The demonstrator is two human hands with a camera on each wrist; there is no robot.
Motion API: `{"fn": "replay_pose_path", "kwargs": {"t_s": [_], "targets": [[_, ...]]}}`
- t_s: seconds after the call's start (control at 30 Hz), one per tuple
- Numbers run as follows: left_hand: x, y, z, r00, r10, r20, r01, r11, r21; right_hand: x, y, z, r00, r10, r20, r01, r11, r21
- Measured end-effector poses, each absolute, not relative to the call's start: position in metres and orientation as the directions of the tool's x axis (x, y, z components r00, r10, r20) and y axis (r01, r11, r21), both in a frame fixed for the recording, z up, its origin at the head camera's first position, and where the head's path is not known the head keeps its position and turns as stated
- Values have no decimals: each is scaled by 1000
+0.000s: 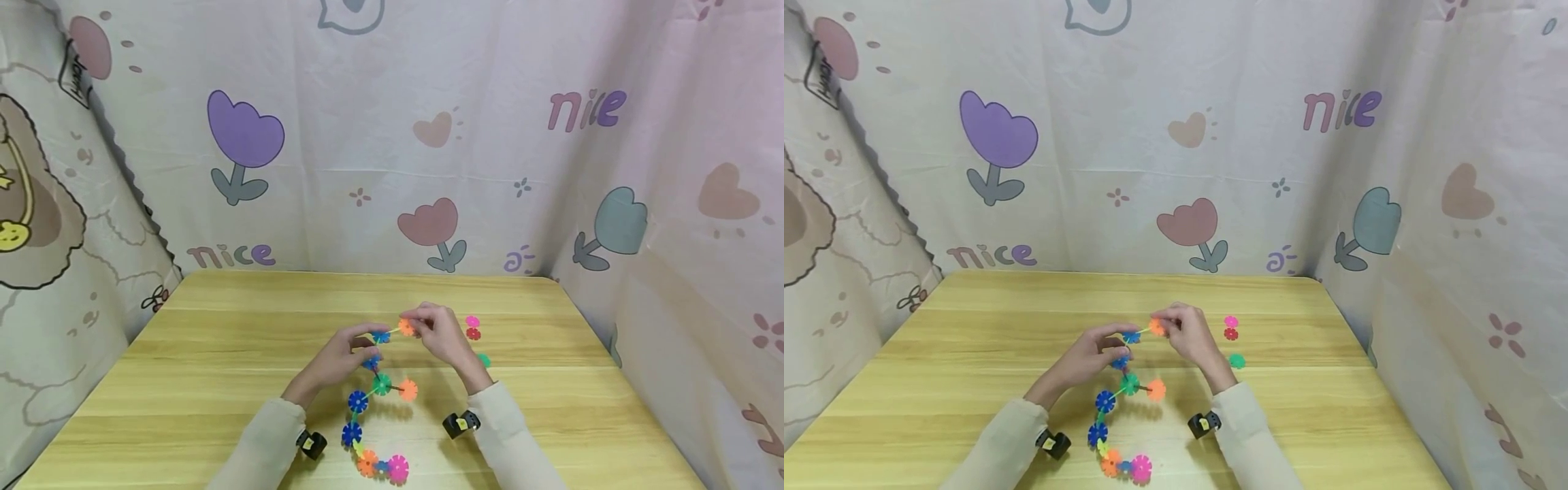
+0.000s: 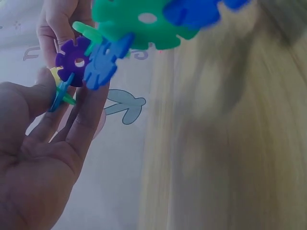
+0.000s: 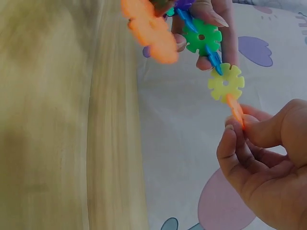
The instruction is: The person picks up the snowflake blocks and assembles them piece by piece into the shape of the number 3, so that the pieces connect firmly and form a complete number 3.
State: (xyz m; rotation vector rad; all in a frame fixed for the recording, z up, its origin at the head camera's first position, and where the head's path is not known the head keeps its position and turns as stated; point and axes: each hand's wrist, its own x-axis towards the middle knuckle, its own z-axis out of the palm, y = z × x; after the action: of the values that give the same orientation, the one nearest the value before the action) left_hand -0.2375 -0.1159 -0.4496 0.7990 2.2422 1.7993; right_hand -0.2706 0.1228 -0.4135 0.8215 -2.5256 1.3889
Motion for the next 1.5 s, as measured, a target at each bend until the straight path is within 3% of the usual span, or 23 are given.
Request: {"fn": "replay_pose_path", "kwargs": {"t_s": [0.17,0.43,0.7,1.1,1.5], "targets": [[-237,-109,-450,-826,530,189,322,170,931,-271,121,-416,-826,-421,376,-543,408,-734],[-235,-105,-446,-852,449,268,365,145,919,-268,121,-407,-931,-208,299,-349,268,-898],[-236,-105,-447,-866,420,271,354,134,926,-266,111,-411,-963,-109,245,-263,210,-942],[-234,-104,-445,-884,407,231,309,138,941,-266,107,-415,-967,-166,191,-211,107,-972],[-236,-108,-437,-871,440,217,322,177,930,-267,123,-405,-945,-271,184,-235,172,-957]]}}
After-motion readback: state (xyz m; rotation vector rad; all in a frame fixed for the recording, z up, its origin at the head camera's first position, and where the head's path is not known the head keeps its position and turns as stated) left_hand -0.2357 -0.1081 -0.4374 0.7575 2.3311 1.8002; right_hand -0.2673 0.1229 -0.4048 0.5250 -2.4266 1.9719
